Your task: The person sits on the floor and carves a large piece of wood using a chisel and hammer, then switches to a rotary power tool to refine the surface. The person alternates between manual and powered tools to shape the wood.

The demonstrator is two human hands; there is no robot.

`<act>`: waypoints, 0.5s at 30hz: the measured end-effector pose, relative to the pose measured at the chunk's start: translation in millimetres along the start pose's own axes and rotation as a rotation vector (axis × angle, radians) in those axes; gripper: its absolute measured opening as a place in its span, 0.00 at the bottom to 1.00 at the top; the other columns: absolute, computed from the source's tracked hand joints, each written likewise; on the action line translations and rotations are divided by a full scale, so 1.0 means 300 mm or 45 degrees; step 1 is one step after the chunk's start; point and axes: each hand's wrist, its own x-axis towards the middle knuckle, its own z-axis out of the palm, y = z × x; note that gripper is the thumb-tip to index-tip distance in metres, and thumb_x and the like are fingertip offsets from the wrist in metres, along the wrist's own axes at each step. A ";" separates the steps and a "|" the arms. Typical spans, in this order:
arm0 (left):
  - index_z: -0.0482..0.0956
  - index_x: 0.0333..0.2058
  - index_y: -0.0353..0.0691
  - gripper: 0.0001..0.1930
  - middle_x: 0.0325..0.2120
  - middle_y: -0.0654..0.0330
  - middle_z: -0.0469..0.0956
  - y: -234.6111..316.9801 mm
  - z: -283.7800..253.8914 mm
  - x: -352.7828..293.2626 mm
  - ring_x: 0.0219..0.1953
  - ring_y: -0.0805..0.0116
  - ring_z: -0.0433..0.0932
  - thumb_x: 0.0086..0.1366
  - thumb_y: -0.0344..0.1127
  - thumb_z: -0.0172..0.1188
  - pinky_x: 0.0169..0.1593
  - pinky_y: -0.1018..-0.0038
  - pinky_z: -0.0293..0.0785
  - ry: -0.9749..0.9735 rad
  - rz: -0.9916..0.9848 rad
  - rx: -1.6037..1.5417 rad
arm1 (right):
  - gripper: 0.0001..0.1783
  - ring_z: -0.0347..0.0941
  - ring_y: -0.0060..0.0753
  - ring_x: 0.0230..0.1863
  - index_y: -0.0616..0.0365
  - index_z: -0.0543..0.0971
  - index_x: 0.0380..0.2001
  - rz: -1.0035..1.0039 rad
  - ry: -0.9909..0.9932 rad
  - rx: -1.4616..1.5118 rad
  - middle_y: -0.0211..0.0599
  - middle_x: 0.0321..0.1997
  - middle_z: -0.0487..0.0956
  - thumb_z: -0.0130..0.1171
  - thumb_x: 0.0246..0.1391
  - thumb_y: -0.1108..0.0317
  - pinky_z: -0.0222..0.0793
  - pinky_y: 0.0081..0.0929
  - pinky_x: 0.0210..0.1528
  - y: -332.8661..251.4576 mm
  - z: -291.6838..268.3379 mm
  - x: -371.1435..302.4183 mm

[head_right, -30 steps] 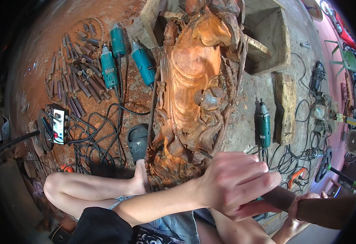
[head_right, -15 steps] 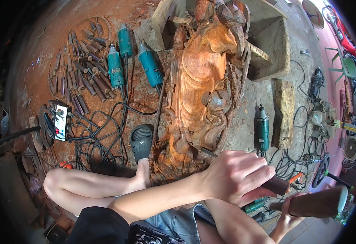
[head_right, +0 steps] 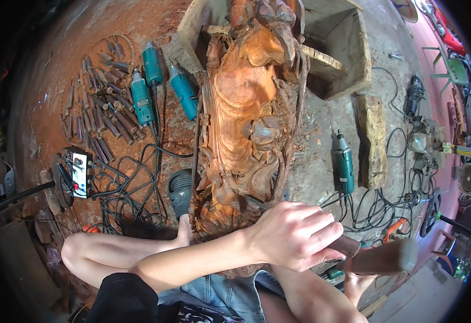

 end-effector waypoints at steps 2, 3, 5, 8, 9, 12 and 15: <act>0.78 0.33 0.37 0.19 0.23 0.62 0.72 0.017 -0.021 -0.006 0.24 0.67 0.76 0.65 0.51 0.65 0.26 0.70 0.74 -0.094 -0.072 0.026 | 0.24 0.75 0.35 0.43 0.65 0.75 0.47 -0.041 -0.070 -0.074 0.34 0.44 0.76 0.66 0.44 0.78 0.69 0.33 0.56 -0.058 0.063 0.006; 0.78 0.33 0.37 0.19 0.24 0.62 0.72 0.037 -0.031 -0.003 0.24 0.67 0.75 0.65 0.51 0.65 0.26 0.70 0.74 -0.118 -0.030 -0.007 | 0.22 0.75 0.35 0.42 0.64 0.75 0.46 -0.023 -0.084 -0.074 0.35 0.44 0.76 0.65 0.45 0.81 0.69 0.32 0.55 -0.038 0.052 0.005; 0.79 0.34 0.36 0.19 0.24 0.62 0.72 0.107 -0.051 0.003 0.25 0.67 0.75 0.66 0.50 0.64 0.27 0.70 0.73 -0.165 0.042 -0.084 | 0.22 0.75 0.35 0.43 0.64 0.75 0.46 -0.036 -0.080 -0.095 0.35 0.44 0.76 0.66 0.46 0.78 0.69 0.33 0.54 -0.028 0.037 -0.013; 0.79 0.34 0.36 0.19 0.25 0.62 0.73 0.123 -0.020 0.006 0.25 0.66 0.75 0.63 0.49 0.65 0.27 0.69 0.73 -0.029 0.065 -0.253 | 0.22 0.74 0.34 0.43 0.64 0.74 0.47 -0.150 -0.027 -0.160 0.34 0.43 0.76 0.66 0.47 0.74 0.69 0.34 0.54 -0.043 0.016 0.002; 0.79 0.34 0.35 0.19 0.25 0.62 0.73 0.089 -0.015 0.005 0.25 0.65 0.75 0.62 0.49 0.67 0.26 0.69 0.73 -0.015 0.061 -0.259 | 0.22 0.74 0.34 0.43 0.63 0.74 0.47 -0.204 -0.001 -0.187 0.34 0.43 0.76 0.66 0.47 0.73 0.69 0.34 0.54 -0.052 0.010 0.013; 0.80 0.36 0.36 0.20 0.27 0.62 0.75 0.031 -0.022 -0.005 0.26 0.65 0.76 0.58 0.49 0.69 0.26 0.69 0.73 0.019 0.045 -0.215 | 0.22 0.74 0.33 0.44 0.63 0.73 0.47 -0.335 0.059 -0.281 0.34 0.42 0.76 0.66 0.49 0.69 0.69 0.35 0.53 -0.074 -0.008 0.043; 0.80 0.37 0.37 0.21 0.28 0.62 0.76 0.016 -0.023 -0.022 0.27 0.65 0.77 0.57 0.50 0.70 0.27 0.70 0.73 0.030 0.111 -0.181 | 0.23 0.73 0.33 0.44 0.63 0.73 0.48 -0.434 0.105 -0.379 0.34 0.41 0.76 0.66 0.50 0.65 0.69 0.36 0.53 -0.077 -0.022 0.055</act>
